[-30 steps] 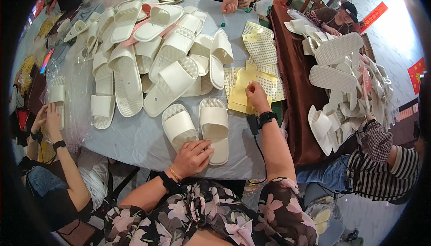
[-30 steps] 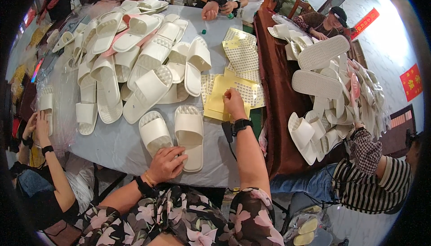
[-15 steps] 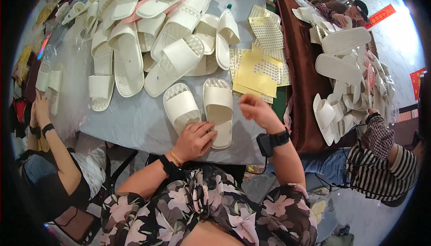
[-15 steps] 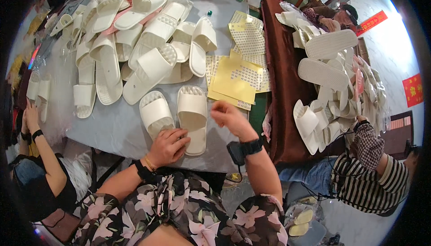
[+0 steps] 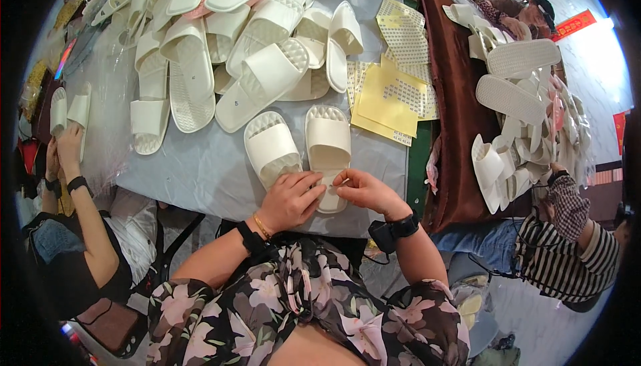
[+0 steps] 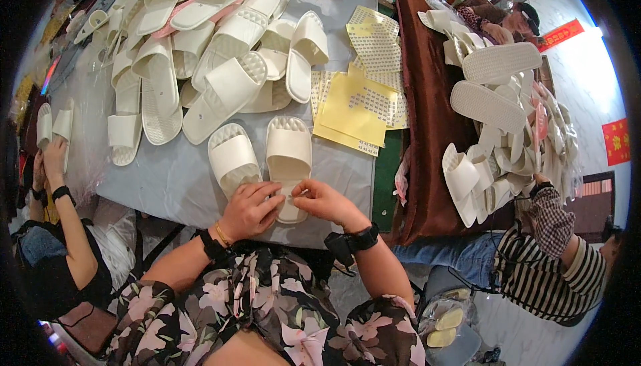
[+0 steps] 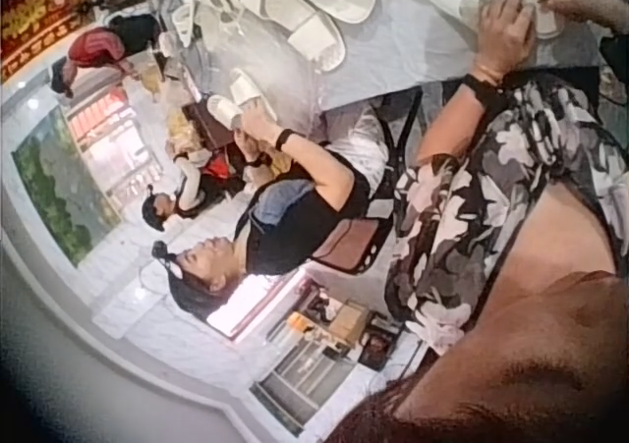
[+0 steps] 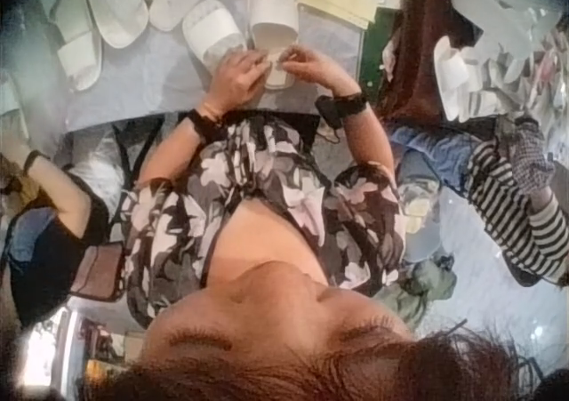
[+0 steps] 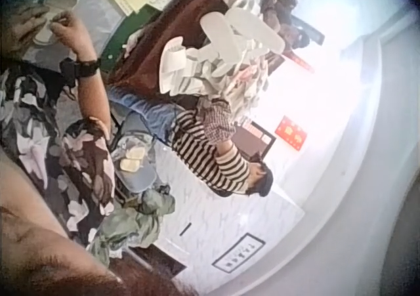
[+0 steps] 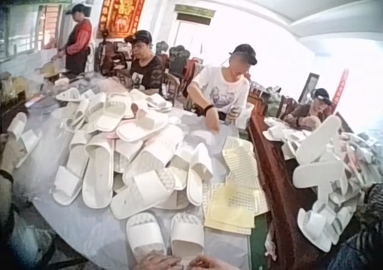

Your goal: The recorder is pairing up white and pink slippers and applying small yellow labels or stickers to them in a manufacturing workshop.

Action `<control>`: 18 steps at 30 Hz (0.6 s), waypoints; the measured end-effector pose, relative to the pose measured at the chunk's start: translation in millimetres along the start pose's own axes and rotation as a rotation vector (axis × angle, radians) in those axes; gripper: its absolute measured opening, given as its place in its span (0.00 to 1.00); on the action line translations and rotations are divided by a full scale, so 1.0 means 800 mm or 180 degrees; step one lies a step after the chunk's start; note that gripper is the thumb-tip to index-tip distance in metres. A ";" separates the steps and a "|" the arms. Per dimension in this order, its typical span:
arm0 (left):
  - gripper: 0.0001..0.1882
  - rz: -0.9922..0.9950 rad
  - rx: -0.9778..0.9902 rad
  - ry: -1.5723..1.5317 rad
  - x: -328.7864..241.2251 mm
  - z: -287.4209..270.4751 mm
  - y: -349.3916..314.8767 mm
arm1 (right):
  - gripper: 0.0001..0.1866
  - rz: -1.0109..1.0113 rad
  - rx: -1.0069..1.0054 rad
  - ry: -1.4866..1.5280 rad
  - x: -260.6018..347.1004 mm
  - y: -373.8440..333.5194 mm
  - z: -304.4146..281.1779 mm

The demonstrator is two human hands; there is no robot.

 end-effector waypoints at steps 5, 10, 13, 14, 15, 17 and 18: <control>0.16 -0.0028 0.0019 -0.0028 0.001 0.001 0.000 | 0.14 -0.0080 0.0022 -0.0098 -0.006 0.004 -0.002; 0.16 -0.0016 0.0021 -0.0017 0.000 0.000 0.000 | 0.16 -0.0140 0.0010 -0.0216 -0.007 0.007 -0.002; 0.17 -0.0019 0.0016 0.0032 -0.001 0.001 0.001 | 0.17 -0.0116 -0.0007 -0.0358 -0.008 0.007 -0.003; 0.17 -0.0019 0.0017 0.0033 -0.001 0.001 0.001 | 0.17 -0.0102 0.0005 -0.0337 -0.008 0.007 -0.002; 0.17 -0.0018 0.0030 0.0057 -0.001 0.001 0.002 | 0.18 -0.0087 0.0017 -0.0314 -0.008 0.007 -0.002; 0.17 -0.0008 0.0044 0.0076 -0.003 0.001 0.004 | 0.18 -0.0201 -0.0104 -0.0313 -0.010 0.006 -0.001; 0.17 0.0001 0.0050 0.0077 -0.003 0.002 0.005 | 0.19 -0.0315 -0.0222 -0.0312 -0.009 0.004 -0.003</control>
Point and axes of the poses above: each hand's wrist, its own y-axis towards the middle knuckle, its own z-axis out of the palm, x = y × z, the point moved 6 cm from there along y, towards the middle knuckle, and after that the axes turned 3 degrees about -z, right-handed, at the moved point
